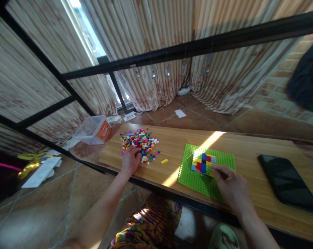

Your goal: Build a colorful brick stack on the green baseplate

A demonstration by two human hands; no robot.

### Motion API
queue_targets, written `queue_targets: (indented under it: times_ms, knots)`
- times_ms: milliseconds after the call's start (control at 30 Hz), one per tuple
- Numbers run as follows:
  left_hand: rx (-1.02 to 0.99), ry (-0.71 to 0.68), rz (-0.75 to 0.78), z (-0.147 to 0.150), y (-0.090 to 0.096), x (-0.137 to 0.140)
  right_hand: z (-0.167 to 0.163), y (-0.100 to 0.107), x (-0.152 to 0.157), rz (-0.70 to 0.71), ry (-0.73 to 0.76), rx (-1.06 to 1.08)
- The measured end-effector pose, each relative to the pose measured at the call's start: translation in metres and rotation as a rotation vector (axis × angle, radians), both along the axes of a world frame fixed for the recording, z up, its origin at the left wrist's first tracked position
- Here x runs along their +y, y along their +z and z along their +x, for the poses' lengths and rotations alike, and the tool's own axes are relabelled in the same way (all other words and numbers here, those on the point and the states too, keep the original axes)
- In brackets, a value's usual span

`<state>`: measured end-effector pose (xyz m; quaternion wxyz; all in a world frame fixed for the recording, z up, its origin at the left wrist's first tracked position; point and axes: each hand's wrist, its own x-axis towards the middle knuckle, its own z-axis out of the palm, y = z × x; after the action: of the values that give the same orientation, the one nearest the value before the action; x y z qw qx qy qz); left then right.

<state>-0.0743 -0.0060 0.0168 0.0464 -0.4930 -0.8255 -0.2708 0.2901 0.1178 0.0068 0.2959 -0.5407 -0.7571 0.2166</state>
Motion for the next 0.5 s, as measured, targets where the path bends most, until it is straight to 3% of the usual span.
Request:
queue_targets:
  times_ms: [500]
  knots:
    - [0.086,-0.066,0.001,0.002,0.003,0.017,-0.006,0.011,-0.001,0.042,0.006,0.064]
